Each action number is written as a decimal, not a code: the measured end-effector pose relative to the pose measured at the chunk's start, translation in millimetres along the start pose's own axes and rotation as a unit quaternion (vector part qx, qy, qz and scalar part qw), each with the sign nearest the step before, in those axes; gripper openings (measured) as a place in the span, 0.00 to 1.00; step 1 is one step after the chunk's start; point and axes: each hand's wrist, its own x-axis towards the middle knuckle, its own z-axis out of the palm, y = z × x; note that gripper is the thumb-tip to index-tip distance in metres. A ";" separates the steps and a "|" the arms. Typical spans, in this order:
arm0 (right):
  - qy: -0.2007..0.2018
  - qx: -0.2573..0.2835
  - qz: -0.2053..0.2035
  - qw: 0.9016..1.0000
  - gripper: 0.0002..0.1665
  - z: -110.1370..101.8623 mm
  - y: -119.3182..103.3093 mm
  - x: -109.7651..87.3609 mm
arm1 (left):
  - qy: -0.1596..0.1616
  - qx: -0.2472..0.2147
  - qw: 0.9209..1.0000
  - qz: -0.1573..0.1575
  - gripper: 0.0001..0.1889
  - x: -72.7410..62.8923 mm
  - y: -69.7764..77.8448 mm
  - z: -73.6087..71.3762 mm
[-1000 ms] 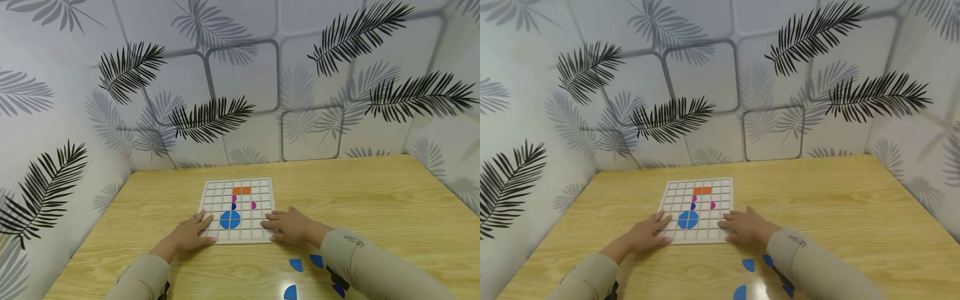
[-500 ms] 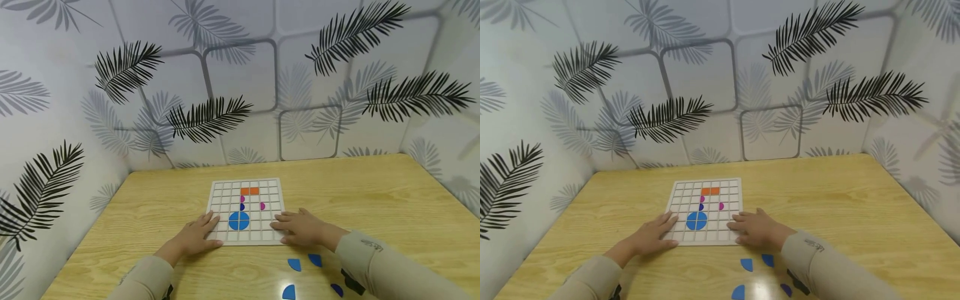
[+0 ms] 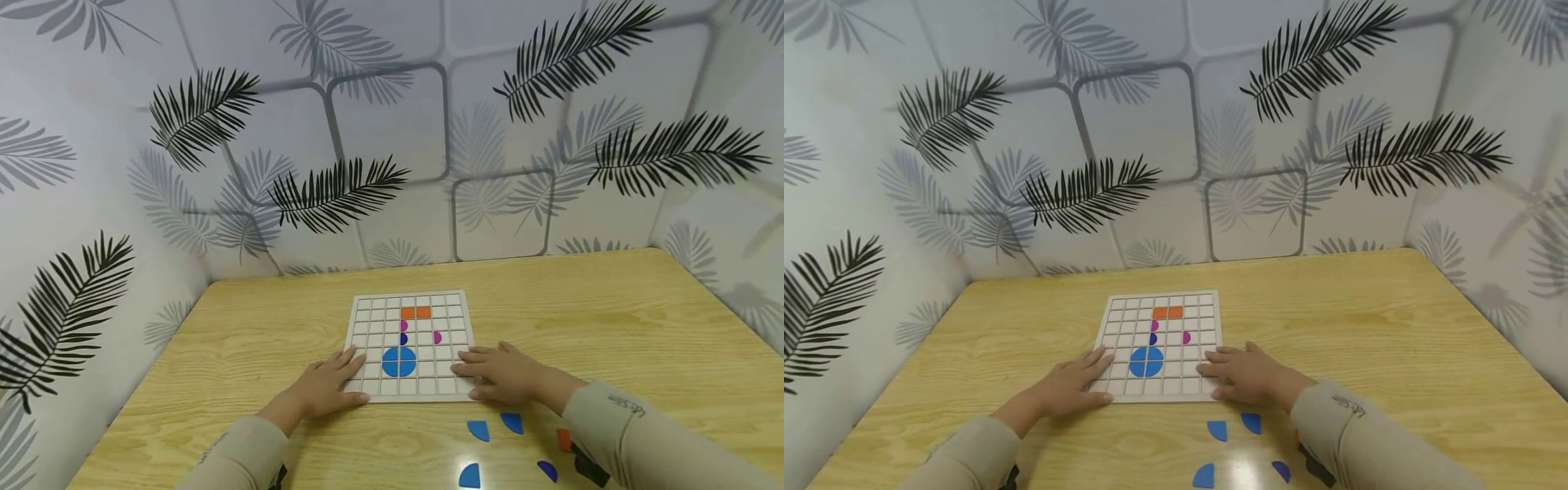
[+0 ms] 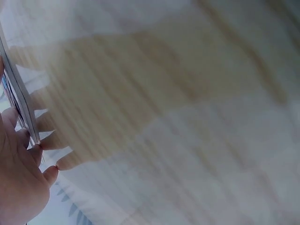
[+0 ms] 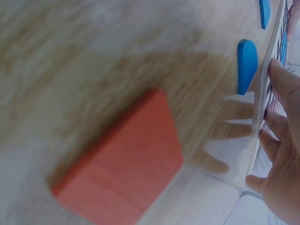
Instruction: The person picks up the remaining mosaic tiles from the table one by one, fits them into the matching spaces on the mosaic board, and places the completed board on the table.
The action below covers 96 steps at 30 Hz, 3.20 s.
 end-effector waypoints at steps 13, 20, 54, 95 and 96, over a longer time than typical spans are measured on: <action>0.015 -0.010 0.000 1.000 0.28 -4.1 -0.7 -5.9 | -0.011 0.018 1.000 0.011 0.41 4.4 -6.7 3.8; 0.045 0.013 -0.015 0.999 0.29 -3.2 -1.5 -18.1 | -0.007 0.021 1.000 0.017 0.41 2.9 -2.8 0.0; 0.089 0.159 -0.006 0.983 0.27 5.4 -3.6 -67.7 | -0.004 0.021 1.000 0.021 0.42 2.5 -6.7 5.4; 0.103 0.231 0.047 0.966 0.11 1.8 -13.4 -52.8 | -0.035 0.017 0.999 0.002 0.42 7.3 -8.5 2.1; 0.104 0.232 0.046 0.966 0.11 1.7 -13.0 -52.5 | -0.036 0.013 0.999 0.001 0.42 7.5 -8.6 2.4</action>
